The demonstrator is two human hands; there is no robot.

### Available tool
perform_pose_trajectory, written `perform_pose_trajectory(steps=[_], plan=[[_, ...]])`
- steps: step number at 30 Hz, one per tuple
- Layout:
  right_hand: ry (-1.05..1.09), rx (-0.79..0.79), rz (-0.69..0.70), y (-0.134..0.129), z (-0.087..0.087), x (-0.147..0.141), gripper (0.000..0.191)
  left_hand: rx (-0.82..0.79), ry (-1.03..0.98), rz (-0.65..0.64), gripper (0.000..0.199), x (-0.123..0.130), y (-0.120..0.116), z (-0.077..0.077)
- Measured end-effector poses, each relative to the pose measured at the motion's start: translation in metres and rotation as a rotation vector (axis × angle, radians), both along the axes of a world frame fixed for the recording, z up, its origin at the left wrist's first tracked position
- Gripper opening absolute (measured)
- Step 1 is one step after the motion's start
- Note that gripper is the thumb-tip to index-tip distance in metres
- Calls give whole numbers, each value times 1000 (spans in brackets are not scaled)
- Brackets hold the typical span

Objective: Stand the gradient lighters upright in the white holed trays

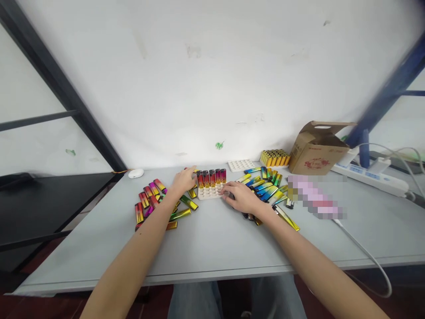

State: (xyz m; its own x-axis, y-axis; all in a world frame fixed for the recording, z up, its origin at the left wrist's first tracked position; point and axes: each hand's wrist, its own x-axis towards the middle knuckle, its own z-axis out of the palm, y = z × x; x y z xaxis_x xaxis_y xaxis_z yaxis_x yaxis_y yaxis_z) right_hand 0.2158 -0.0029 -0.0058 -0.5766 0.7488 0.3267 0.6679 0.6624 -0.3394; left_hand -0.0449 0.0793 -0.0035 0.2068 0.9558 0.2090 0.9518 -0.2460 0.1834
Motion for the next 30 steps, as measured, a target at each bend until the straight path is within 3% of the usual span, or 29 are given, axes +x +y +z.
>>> perform_pose_trajectory(steps=[4,9,15,20,26,30], plan=[[-11,3,-9,-1,1,0,18,95,-1,47,46,5,-9,-6],[-16,0,-10,-1,-1,0,19,76,-50,115,19,8,-15,-8],[-6,4,1,1,-4,2,22,59,-124,184,12,8,-18,-7],[-1,5,16,2,-6,2,23,57,-169,244,14,11,-20,-6],[-3,7,12,1,-4,3,22,54,-90,394,44,11,-25,-2],[-3,-3,14,1,-3,3,22,6,-47,404,41,9,-24,2]])
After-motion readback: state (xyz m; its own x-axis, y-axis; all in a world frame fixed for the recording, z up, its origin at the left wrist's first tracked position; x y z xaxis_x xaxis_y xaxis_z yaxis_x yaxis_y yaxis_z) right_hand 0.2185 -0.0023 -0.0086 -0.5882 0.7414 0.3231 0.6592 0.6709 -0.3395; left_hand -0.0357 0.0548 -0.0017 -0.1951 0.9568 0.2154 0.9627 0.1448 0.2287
